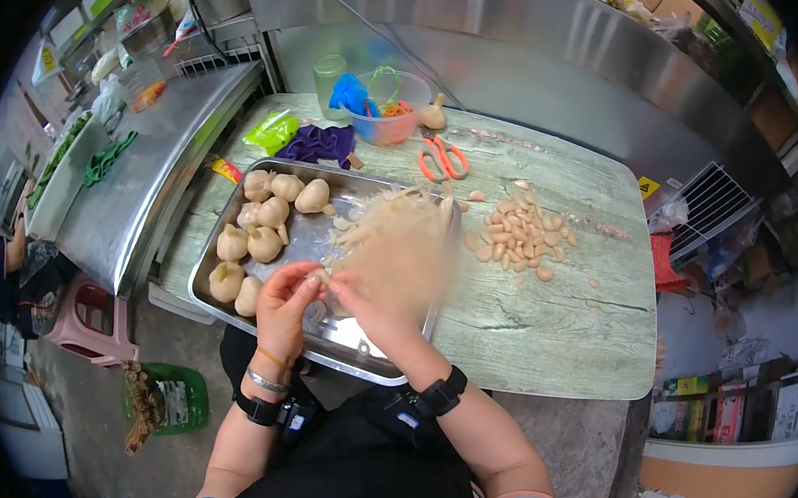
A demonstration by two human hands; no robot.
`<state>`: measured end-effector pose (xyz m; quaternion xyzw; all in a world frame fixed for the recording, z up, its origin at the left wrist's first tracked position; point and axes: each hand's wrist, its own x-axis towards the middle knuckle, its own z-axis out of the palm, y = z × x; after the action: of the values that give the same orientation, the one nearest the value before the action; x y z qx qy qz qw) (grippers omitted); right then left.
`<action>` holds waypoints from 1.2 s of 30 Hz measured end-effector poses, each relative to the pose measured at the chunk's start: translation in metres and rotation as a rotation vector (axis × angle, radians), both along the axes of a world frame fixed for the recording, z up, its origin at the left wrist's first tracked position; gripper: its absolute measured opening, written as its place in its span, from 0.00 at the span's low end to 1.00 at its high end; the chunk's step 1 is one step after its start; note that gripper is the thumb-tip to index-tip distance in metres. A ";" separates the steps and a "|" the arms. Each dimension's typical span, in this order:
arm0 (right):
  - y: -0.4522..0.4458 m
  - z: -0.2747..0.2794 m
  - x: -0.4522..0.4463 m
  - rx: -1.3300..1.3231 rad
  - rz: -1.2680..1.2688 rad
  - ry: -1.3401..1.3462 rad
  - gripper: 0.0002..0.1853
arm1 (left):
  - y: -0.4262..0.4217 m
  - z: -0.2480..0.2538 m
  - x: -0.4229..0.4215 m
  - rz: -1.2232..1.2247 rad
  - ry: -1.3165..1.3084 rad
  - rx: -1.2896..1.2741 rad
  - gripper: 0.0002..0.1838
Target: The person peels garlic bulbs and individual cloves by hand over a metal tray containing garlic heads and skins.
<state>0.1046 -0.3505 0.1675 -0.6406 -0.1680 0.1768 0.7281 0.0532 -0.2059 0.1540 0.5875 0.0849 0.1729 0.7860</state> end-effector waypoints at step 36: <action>-0.003 -0.021 0.013 0.054 0.066 0.065 0.12 | -0.002 0.014 0.000 -0.151 0.074 -0.075 0.19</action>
<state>0.1171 -0.3532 0.1462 -0.6089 -0.1700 0.2169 0.7438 0.0527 -0.2077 0.1682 0.5683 0.0759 0.0881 0.8146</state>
